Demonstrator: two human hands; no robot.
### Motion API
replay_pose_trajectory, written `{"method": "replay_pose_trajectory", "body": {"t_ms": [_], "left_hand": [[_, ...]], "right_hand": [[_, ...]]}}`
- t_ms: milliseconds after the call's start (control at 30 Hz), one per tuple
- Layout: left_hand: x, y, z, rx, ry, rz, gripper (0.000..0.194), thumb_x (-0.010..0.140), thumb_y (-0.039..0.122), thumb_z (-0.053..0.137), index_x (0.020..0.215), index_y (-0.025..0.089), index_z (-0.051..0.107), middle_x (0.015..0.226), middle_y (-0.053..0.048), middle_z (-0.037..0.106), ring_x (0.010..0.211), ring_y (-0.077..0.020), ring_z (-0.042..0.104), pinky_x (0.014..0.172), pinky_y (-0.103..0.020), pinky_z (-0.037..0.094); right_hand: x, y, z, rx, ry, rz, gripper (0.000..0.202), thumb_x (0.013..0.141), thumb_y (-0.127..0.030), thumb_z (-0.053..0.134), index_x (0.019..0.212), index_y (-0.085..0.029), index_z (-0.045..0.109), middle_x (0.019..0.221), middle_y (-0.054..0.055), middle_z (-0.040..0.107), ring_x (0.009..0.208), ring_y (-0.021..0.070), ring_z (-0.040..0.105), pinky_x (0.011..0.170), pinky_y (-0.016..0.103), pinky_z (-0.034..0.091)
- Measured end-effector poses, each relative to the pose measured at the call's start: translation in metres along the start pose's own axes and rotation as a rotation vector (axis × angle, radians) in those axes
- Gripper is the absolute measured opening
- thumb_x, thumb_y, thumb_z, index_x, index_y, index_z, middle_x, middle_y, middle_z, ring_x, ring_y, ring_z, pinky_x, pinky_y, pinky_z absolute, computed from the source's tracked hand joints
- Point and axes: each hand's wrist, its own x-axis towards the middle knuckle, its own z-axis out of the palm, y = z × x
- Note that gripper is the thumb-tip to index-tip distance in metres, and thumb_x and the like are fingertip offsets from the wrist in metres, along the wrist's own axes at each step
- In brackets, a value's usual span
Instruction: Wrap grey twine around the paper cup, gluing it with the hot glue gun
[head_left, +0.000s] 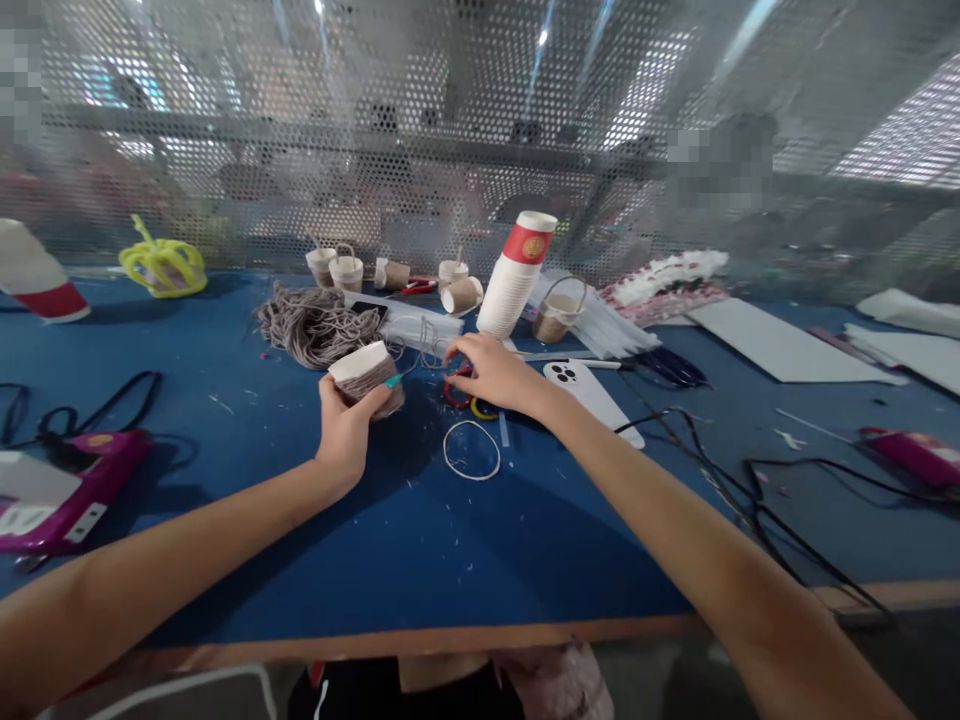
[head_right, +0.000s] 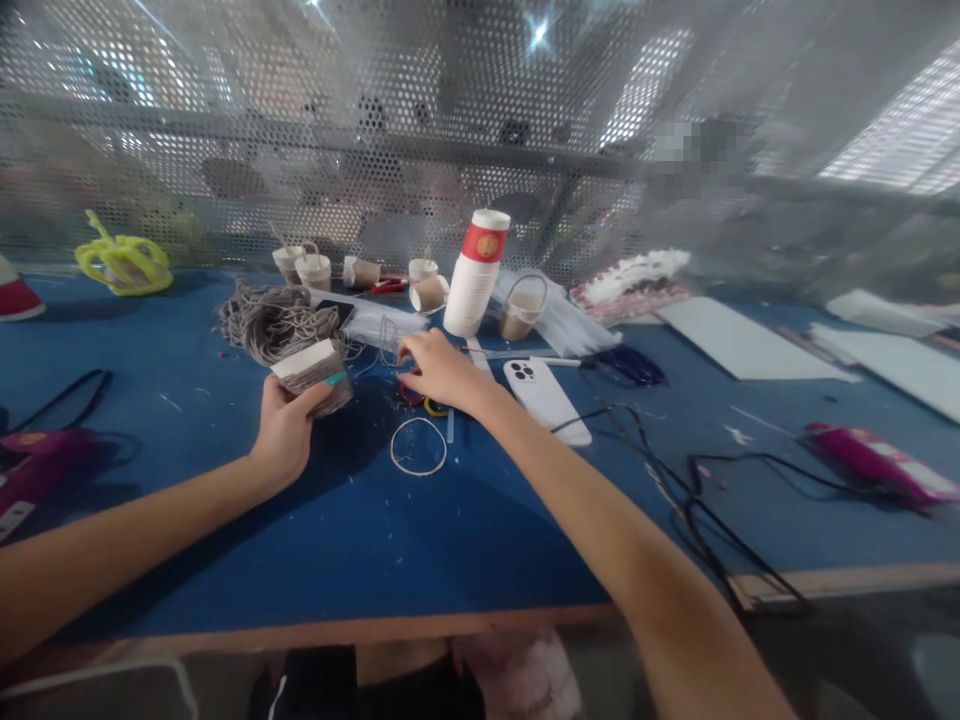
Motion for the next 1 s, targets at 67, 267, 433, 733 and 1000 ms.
{"method": "replay_pose_trajectory", "body": {"t_ms": [67,267,433,733,1000], "left_hand": [[0.006,0.000,-0.001,0.029,0.035,0.029,0.058,0.056,0.019,0.083,0.102,0.023,0.048,0.106,-0.002,0.064,0.096,-0.0167,0.065,0.089,-0.032,0.056],[0.020,0.001,-0.002,0.038,0.075,0.069,0.059,0.056,0.019,0.081,0.103,0.024,0.046,0.104,-0.001,0.063,0.094,-0.0160,0.065,0.088,-0.032,0.057],[0.020,-0.002,-0.004,0.054,0.040,0.080,0.057,0.058,0.020,0.082,0.103,0.024,0.047,0.107,-0.003,0.063,0.099,-0.0180,0.065,0.092,-0.035,0.057],[0.021,-0.005,-0.004,0.031,0.024,0.063,0.056,0.060,0.020,0.080,0.104,0.024,0.046,0.108,-0.004,0.063,0.100,-0.0193,0.065,0.095,-0.038,0.056],[0.019,-0.003,-0.001,0.020,0.030,0.063,0.056,0.056,0.018,0.081,0.100,0.023,0.047,0.102,-0.002,0.063,0.097,-0.0189,0.065,0.088,-0.034,0.058]], "right_hand": [[0.017,-0.004,0.013,-0.031,-0.014,0.030,0.025,0.082,-0.026,0.069,0.103,-0.017,0.060,0.110,0.016,0.065,0.109,0.0319,0.057,0.090,0.044,0.050],[0.040,-0.004,0.035,-0.034,-0.014,0.077,0.033,0.082,-0.024,0.066,0.113,-0.014,0.059,0.105,0.017,0.065,0.109,0.0338,0.058,0.087,0.045,0.048],[0.041,0.013,0.017,0.006,-0.139,0.103,0.019,0.085,-0.025,0.064,0.102,-0.017,0.066,0.085,0.009,0.070,0.078,0.0225,0.065,0.074,0.038,0.052],[0.024,-0.004,0.005,-0.409,0.206,0.004,0.049,0.081,-0.024,0.067,0.124,-0.005,0.052,0.133,0.028,0.051,0.126,0.0453,0.046,0.100,0.057,0.045],[0.027,-0.010,0.032,-0.314,0.081,-0.166,0.055,0.081,-0.024,0.062,0.132,-0.010,0.045,0.136,0.021,0.054,0.127,0.0386,0.045,0.105,0.051,0.041]]}}
